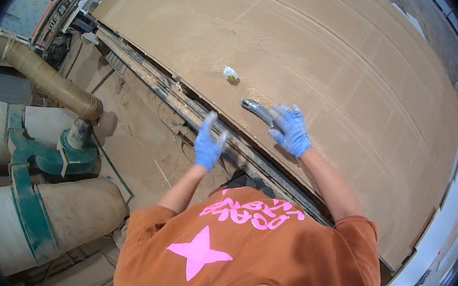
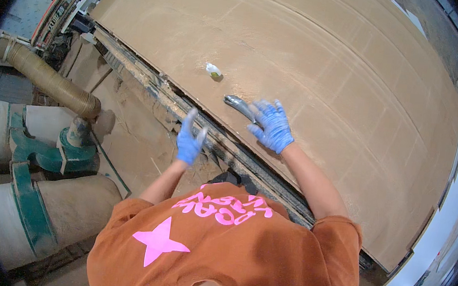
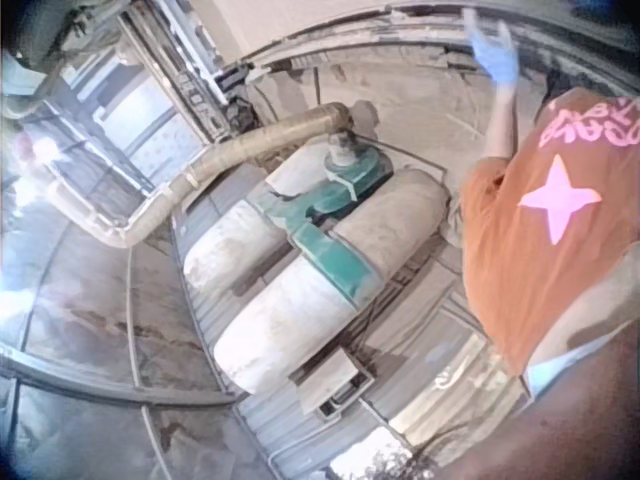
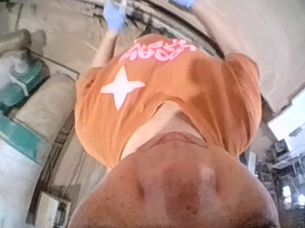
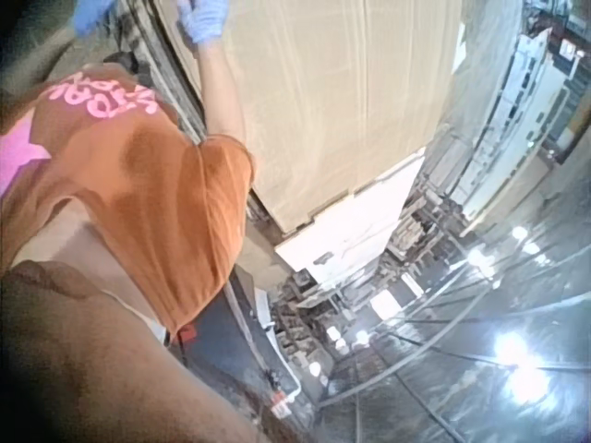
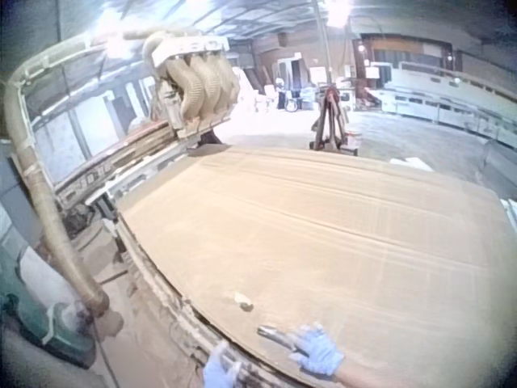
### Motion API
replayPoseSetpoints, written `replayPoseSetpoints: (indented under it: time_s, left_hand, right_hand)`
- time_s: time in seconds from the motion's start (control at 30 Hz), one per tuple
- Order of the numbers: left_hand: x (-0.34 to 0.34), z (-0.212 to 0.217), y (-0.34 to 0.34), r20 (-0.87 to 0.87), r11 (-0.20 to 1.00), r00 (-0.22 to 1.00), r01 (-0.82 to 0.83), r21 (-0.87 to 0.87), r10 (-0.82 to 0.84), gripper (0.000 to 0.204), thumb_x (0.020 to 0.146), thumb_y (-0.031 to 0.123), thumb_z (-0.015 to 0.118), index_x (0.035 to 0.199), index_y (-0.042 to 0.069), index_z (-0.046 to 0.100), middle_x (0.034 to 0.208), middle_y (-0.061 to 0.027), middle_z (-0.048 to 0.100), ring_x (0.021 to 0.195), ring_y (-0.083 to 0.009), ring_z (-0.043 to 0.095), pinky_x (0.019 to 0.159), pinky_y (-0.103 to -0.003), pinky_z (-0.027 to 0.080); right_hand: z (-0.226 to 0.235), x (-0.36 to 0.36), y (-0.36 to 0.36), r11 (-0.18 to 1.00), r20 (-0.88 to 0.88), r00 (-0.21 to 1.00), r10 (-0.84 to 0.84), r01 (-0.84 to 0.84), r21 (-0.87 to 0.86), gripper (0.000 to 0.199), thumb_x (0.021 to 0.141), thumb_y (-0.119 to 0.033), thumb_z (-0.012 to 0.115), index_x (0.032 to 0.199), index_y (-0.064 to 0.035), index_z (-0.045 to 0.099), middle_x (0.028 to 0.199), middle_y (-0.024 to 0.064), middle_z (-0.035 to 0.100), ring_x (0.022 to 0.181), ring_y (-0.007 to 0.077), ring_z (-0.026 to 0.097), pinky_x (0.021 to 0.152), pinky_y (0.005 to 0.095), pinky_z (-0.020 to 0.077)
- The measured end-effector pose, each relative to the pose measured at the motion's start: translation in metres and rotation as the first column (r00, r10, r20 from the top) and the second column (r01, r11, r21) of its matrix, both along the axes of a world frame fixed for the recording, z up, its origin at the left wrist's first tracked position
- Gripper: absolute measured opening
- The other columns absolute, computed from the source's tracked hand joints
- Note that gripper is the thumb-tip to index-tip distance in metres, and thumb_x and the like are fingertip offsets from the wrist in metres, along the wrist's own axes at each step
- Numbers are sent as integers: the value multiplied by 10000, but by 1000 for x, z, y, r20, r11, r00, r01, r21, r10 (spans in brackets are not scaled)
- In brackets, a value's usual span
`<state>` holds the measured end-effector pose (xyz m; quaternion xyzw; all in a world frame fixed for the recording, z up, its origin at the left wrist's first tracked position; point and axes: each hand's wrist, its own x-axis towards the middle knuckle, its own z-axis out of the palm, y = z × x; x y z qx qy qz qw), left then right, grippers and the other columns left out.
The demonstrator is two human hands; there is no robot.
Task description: The person applies glue from a small bottle along a seam on a large flat wooden board, then spreads and smooths the glue with gloved fingers. The person also wipes the surface and briefly handles a white panel nearby.
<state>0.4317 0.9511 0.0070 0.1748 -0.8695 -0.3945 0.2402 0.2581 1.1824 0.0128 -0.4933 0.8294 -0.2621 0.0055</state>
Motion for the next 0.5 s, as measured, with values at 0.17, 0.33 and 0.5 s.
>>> replayPoseSetpoints:
  time_s: [0.17, 0.33, 0.5]
  left_hand:
    - [-109, -22, -69, -22, 984, 999, -44, 175, 48, 696, 756, 187, 772, 1353, 32, 449, 1339, -187, 506, 1227, -324, 499, 1038, -376, 402]
    - [-169, -10, -93, 221, 997, 972, 70, 19, -73, 519, 773, 221, 757, 1236, 84, 567, 1129, -160, 644, 1021, -305, 625, 888, -386, 493]
    - [-173, -31, -72, 72, 923, 968, 206, 326, -241, 348, 795, 258, 747, 1064, 82, 614, 950, -123, 689, 847, -229, 665, 769, -350, 522]
  right_hand:
    - [19, 11, -37, 973, 139, 975, -172, 190, -128, 450, 847, -337, 627, 1228, -100, 596, 1199, 170, 606, 1138, 344, 553, 1008, 463, 390]
    - [23, 17, -62, 931, 265, 911, -316, 352, -100, 470, 836, -344, 652, 1221, -80, 605, 1176, 197, 616, 1097, 365, 577, 968, 419, 447]
    - [24, 18, -74, 845, 486, 733, -476, 535, 20, 617, 837, -335, 682, 1342, -35, 494, 1261, 178, 580, 1159, 301, 569, 1001, 394, 442]
